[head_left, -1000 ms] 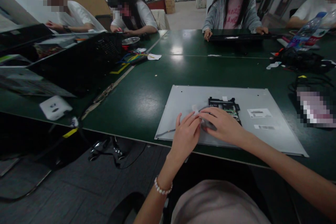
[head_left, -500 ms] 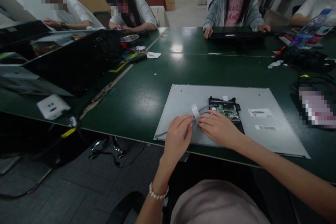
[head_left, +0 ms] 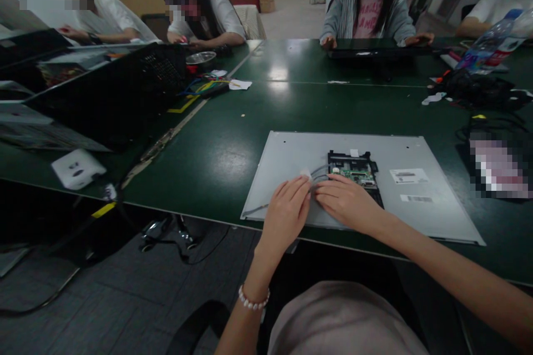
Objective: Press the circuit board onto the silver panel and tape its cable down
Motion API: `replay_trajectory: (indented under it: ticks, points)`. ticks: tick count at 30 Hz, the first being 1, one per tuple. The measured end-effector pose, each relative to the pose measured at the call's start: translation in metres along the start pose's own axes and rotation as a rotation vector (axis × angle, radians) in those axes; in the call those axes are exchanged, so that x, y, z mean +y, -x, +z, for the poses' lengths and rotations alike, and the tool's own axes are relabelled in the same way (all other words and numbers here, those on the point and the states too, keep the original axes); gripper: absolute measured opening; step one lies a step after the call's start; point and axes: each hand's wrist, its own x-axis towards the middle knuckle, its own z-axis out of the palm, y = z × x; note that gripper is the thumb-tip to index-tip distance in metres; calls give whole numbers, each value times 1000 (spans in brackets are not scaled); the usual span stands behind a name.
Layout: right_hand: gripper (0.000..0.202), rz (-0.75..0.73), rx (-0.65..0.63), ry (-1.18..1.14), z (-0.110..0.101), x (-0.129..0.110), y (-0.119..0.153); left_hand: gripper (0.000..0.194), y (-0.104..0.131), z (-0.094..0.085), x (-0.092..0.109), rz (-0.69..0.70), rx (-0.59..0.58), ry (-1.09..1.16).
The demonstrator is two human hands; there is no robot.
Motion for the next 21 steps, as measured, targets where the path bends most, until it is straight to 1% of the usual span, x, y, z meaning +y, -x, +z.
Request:
replay_trajectory:
  ticks: [5, 7, 9, 10, 12, 15, 17, 19, 21]
  points:
    - [21, 35, -28, -40, -6, -6, 0, 28, -6, 3, 2, -44, -77, -41]
    - [23, 73, -46, -64, -14, -9, 5, 25, -9, 4, 3, -74, -77, -47]
    - [26, 150, -37, -84, -26, -9, 16, 20, -13, 6, 4, -111, -67, -64]
    - [27, 203, -22, -89, -33, -7, 24, 18, -15, 8, 5, -131, -61, -79]
    - [29, 359, 39, -90, -50, 1, 46, 17, -18, 10, 7, -162, -45, -109]
    - [32, 662, 147, -97, -75, 21, 88, 17, -22, 14, 10, -197, -29, -110]
    - [36, 841, 161, -107, -89, 35, 119, 17, -23, 14, 10, -215, -29, -74]
    - [38, 962, 153, -126, -98, 45, 148, 16, -24, 13, 10, -228, -21, -21]
    - [41, 1053, 157, -162, -104, 50, 170, 14, -24, 10, 8, -233, 14, 38]
